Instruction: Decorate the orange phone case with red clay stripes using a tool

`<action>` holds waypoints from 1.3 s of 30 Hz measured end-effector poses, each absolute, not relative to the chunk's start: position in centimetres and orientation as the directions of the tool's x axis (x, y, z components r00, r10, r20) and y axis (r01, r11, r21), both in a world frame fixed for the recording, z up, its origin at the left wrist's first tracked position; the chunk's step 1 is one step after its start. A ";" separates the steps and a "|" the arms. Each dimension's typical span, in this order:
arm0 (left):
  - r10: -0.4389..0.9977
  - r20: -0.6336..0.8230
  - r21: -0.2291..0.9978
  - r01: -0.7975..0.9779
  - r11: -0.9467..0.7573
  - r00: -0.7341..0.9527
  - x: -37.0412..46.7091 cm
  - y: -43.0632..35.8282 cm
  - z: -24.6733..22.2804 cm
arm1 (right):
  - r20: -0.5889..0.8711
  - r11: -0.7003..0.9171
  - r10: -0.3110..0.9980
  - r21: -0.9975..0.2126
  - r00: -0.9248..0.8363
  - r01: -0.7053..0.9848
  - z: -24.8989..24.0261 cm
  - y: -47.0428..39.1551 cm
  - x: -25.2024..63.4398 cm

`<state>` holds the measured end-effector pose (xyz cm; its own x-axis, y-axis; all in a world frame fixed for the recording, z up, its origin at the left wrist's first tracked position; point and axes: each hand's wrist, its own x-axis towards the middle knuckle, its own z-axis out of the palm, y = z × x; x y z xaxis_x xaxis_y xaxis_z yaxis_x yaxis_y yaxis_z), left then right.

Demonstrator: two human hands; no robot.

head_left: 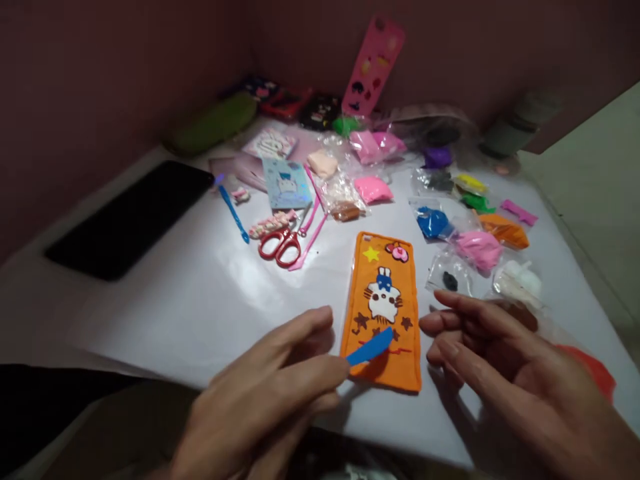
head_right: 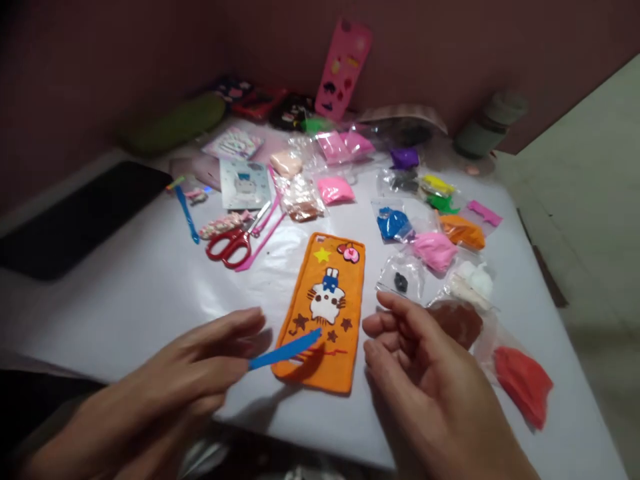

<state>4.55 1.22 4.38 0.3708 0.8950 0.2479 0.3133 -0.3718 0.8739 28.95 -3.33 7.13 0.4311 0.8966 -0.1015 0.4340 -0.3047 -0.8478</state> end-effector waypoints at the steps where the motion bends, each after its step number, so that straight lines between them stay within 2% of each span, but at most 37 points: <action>1: 0.908 0.223 0.913 0.250 -0.323 0.356 5.0 1.5 4.4 | -0.142 -0.313 0.902 -0.866 0.409 0.390 6.9 -3.3 29.3; 3: 0.909 0.169 0.968 0.107 -0.225 0.380 5.8 1.9 4.6 | -0.166 -0.281 0.928 -0.900 0.333 0.334 6.5 -3.1 30.2; 8: 0.922 -0.059 0.996 -0.033 0.077 0.382 6.5 2.3 5.1 | -0.097 -0.152 0.979 -0.936 0.181 0.317 5.9 -3.0 32.3; 11: 0.931 -0.089 0.985 -0.107 0.135 0.355 6.5 2.1 5.2 | -0.051 -0.093 0.991 -0.932 0.125 0.352 5.3 -3.2 32.9; 14: 0.932 -0.071 0.983 -0.133 0.126 0.355 6.4 2.2 5.1 | 0.007 -0.054 0.983 -0.944 0.183 0.324 4.2 -3.0 32.2; 18: 0.932 -0.049 0.983 -0.148 0.109 0.359 6.5 2.5 4.8 | -0.132 -0.148 0.971 -0.987 0.198 0.067 3.7 -1.3 29.5; 19: 0.934 -0.048 0.981 -0.160 0.111 0.354 6.6 2.6 4.8 | -0.288 -0.255 0.940 -0.949 0.181 -0.185 3.8 -0.7 28.9; 22: 0.938 -0.035 0.977 -0.185 0.105 0.346 6.9 2.8 4.8 | -0.383 -0.319 0.914 -0.882 0.133 -0.348 4.3 0.7 27.3; 31: 0.948 -0.010 0.984 -0.166 0.067 0.319 7.3 3.3 5.2 | -0.603 -0.449 0.796 -0.651 0.057 -0.612 6.7 2.5 27.0; 35: 0.952 0.010 0.986 -0.159 0.041 0.307 7.5 3.5 4.9 | -0.633 -0.441 0.773 -0.587 0.044 -0.679 7.3 2.6 26.8; 39: 0.946 0.031 0.982 -0.188 0.032 0.322 7.4 3.5 4.7 | -0.622 -0.417 0.781 -0.577 0.047 -0.702 7.0 2.6 26.7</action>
